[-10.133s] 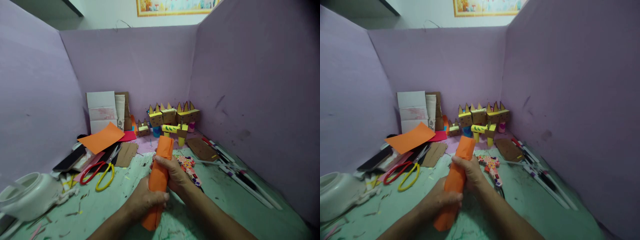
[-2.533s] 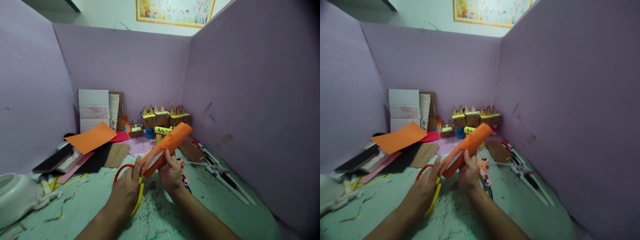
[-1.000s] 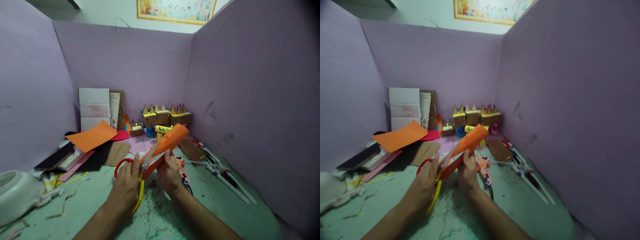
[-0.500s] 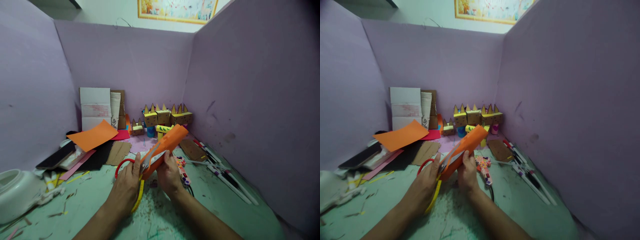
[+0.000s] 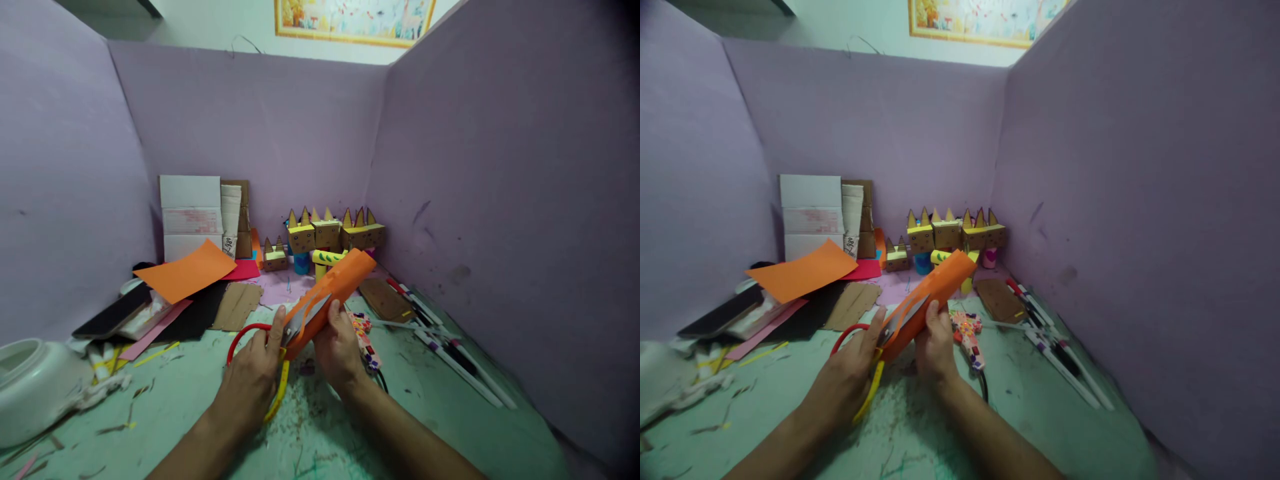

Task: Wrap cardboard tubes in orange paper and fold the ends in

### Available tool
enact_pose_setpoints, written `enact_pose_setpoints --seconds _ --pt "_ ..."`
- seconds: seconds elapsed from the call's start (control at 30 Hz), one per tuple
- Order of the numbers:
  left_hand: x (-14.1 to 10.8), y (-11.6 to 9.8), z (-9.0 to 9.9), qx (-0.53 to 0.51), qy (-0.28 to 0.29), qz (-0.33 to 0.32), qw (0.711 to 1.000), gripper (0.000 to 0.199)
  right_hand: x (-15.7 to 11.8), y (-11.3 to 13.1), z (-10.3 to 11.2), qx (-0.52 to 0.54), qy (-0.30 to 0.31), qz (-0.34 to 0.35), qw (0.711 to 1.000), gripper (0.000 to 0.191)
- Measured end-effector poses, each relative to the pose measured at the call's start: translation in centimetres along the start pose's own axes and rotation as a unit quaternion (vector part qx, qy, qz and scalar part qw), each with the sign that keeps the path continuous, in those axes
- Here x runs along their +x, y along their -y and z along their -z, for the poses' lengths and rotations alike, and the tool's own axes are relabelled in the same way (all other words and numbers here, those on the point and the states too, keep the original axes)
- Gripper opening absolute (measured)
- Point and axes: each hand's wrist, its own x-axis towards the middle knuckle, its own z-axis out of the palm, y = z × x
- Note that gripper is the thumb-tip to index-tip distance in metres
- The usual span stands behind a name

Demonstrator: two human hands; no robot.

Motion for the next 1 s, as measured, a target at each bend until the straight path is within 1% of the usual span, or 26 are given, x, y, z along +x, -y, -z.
enact_pose_setpoints --seconds 0.1,0.2,0.3,0.43,0.5,0.67,0.87,1.0 --pt "0.07 0.08 0.14 0.002 0.01 -0.005 1.0 0.084 -0.03 -0.02 0.01 -0.008 0.004 0.001 1.0 0.036" --pt "0.09 0.25 0.03 -0.05 0.01 -0.014 0.999 0.084 -0.16 -0.13 0.01 -0.02 0.01 -0.001 1.0 0.038" --pt "0.04 0.34 -0.22 -0.109 -0.005 -0.003 0.994 0.081 -0.32 -0.35 0.01 -0.03 0.017 -0.007 0.999 0.039" --pt "0.01 0.3 -0.43 -0.157 -0.012 0.009 0.988 0.075 -0.37 -0.55 0.12 -0.04 0.017 -0.005 0.999 0.038" --pt "0.05 0.33 -0.43 -0.173 -0.014 0.005 0.985 0.071 -0.34 -0.6 0.22 -0.045 0.018 -0.003 0.999 0.038" --pt "0.19 0.69 -0.13 -0.178 -0.023 -0.008 0.984 0.059 -0.35 -0.72 0.37 -0.05 0.021 0.0 0.999 0.039" --pt "0.16 0.84 -0.08 -0.185 -0.028 -0.017 0.982 0.06 -0.46 -0.86 0.5 -0.049 0.017 -0.009 0.999 0.039" --pt "0.08 0.67 0.04 -0.198 -0.006 0.003 0.98 0.061 -0.48 -0.98 0.75 -0.054 0.017 -0.01 0.998 0.039"
